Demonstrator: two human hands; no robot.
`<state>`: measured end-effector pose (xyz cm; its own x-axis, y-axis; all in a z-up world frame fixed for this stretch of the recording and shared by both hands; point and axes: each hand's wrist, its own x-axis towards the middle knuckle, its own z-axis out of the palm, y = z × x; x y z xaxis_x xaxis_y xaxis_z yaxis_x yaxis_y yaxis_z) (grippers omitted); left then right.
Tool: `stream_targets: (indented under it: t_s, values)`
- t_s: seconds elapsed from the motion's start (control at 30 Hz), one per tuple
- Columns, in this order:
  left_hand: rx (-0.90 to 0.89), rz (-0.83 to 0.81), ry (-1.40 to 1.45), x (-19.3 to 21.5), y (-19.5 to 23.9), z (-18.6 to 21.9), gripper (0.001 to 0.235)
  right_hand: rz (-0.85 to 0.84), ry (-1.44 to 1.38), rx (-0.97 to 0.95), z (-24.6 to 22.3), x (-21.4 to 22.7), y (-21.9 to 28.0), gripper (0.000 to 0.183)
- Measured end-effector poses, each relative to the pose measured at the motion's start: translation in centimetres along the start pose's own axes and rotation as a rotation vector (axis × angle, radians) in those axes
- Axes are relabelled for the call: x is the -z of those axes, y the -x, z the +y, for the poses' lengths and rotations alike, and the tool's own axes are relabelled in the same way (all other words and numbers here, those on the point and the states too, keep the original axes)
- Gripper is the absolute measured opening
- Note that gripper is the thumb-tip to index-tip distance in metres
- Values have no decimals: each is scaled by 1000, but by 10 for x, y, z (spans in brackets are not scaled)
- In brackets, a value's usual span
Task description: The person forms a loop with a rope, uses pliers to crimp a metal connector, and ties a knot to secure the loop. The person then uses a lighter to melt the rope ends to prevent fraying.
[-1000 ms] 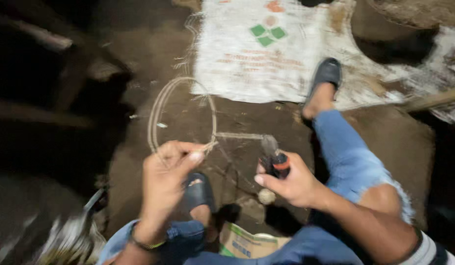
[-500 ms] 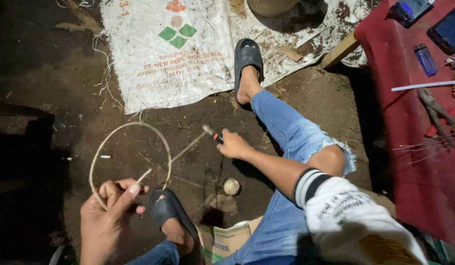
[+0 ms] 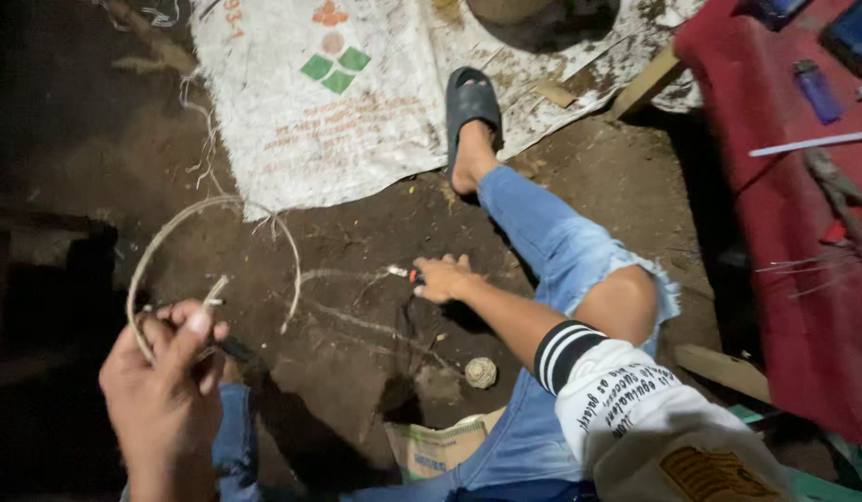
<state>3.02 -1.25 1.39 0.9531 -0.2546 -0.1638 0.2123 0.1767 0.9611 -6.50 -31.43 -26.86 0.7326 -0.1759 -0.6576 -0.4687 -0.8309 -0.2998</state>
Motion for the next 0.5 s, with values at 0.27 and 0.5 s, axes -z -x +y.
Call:
stream_targets:
  t_s: [0.27,0.5]
  values:
    - [9,35,-57,15,-11,-13,21,0,91,-119,41,-63,-47,42]
    - [44,9,-77,18,-14,-11,26,88,99,-111,28,-78,-46,50]
